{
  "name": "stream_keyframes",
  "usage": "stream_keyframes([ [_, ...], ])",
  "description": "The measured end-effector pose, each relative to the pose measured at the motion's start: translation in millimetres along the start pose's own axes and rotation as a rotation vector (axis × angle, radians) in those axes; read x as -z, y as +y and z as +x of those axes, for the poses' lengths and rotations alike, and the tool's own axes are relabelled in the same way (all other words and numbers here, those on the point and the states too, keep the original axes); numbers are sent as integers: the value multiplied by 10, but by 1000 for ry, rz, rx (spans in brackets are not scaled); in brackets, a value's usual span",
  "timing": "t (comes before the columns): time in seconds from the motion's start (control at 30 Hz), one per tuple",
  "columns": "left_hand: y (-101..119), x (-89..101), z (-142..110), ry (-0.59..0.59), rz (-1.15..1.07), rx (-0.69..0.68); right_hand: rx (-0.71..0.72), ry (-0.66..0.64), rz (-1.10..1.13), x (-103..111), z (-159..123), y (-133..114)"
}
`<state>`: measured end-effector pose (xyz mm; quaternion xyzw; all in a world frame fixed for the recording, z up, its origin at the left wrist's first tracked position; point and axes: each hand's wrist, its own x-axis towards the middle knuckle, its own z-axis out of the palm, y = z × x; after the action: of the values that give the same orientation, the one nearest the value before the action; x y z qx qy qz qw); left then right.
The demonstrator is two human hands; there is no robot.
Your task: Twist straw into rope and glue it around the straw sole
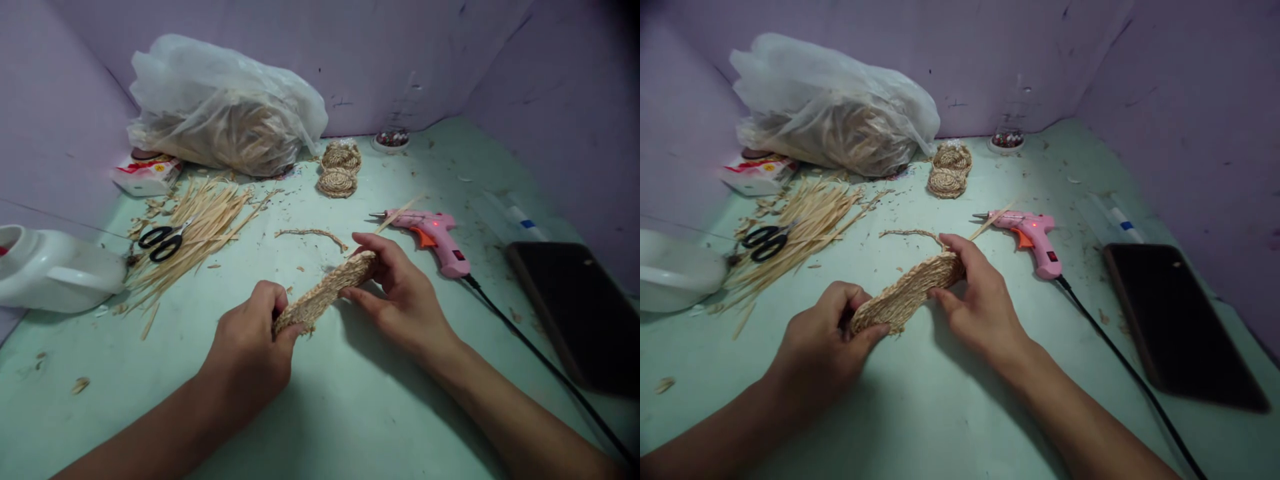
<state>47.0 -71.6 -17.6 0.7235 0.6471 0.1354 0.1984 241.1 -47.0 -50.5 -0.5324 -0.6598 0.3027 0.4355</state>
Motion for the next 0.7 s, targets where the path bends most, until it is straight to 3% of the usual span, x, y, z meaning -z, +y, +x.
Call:
stream_keyframes([
  [0.2,19,14,-17,112,-25,-46,74,48,112,45,-7,-87],
  [0.37,-8,42,44,67,-54,17,25,36,170,23,1,-85],
  [0.53,-64,-2,61,210,-53,-107,113,128,153,13,-16,-85],
  [0.7,-43,5,66,139,-87,-138,135,121,142,64,-18,-117],
])
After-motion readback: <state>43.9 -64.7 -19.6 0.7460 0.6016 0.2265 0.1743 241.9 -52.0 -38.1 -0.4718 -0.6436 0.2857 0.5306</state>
